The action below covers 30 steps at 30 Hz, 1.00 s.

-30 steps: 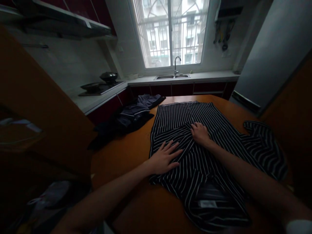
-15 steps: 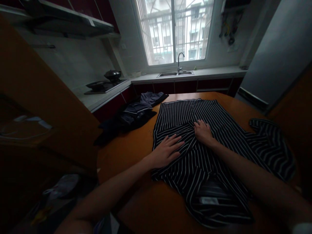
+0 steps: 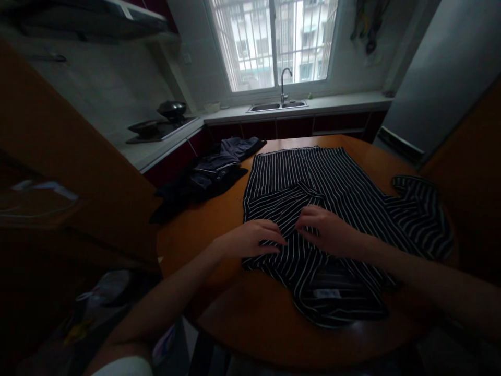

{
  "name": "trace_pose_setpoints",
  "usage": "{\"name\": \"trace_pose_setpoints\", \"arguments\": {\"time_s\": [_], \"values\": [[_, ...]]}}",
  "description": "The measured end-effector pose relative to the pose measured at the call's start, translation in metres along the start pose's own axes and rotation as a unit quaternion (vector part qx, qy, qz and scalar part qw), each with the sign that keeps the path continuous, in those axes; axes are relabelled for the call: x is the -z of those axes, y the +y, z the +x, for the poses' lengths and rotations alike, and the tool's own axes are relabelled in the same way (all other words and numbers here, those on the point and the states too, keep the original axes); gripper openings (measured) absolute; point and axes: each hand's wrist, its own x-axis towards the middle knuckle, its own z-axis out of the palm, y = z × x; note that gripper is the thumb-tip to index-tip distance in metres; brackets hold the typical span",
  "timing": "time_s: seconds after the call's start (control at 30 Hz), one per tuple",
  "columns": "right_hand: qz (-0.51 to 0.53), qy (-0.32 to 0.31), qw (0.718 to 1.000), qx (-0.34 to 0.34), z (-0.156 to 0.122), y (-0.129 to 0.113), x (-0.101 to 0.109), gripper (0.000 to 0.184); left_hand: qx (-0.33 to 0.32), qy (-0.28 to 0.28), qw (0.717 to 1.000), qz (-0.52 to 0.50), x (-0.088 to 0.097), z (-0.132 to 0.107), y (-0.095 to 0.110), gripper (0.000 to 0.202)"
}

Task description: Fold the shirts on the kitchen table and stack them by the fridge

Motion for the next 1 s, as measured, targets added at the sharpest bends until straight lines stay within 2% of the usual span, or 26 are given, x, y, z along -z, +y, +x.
{"name": "trace_pose_setpoints", "arguments": {"time_s": [0.07,0.13,0.2,0.3,0.37,0.47,0.53,0.63,0.77,0.87,1.0], "values": [[0.012,-0.053,0.998,0.028,-0.034,-0.028,0.004,0.012,-0.021,-0.044,0.998,0.029,-0.010,-0.003,0.018,0.022],[0.000,-0.076,0.997,0.031,-0.071,-0.042,0.005,0.012,-0.026,-0.066,0.994,0.087,-0.027,-0.008,0.033,0.024],[-0.023,-0.049,0.998,0.017,-0.107,-0.043,0.006,0.015,-0.013,-0.066,0.986,0.152,-0.046,-0.013,0.043,0.022],[-0.060,0.063,0.996,-0.037,-0.160,-0.030,0.010,0.030,0.007,-0.039,0.974,0.222,-0.071,-0.020,0.048,0.011],[-0.085,0.112,0.986,-0.092,-0.191,-0.020,0.012,0.040,0.006,-0.028,0.970,0.243,-0.080,-0.022,0.049,0.012],[-0.113,0.095,0.976,-0.161,-0.222,-0.014,0.008,0.047,0.005,-0.011,0.974,0.226,-0.083,-0.022,0.050,0.020],[-0.122,0.073,0.974,-0.175,-0.231,-0.012,0.001,0.042,0.018,0.017,0.985,0.173,-0.080,-0.021,0.052,0.022],[-0.142,0.075,0.973,-0.164,-0.228,-0.008,-0.009,0.020,0.047,0.054,0.995,0.067,-0.076,-0.021,0.054,0.019],[-0.178,0.109,0.967,-0.144,-0.220,0.001,-0.015,0.021,0.084,0.069,0.994,-0.030,-0.077,-0.023,0.053,0.014],[-0.194,0.112,0.966,-0.128,-0.217,0.004,-0.017,0.029,0.105,0.066,0.991,-0.051,-0.084,-0.023,0.053,0.014],[-0.201,0.081,0.971,-0.100,-0.211,0.005,-0.018,0.022,0.104,0.019,0.994,-0.008,-0.091,-0.021,0.055,0.014]]}}
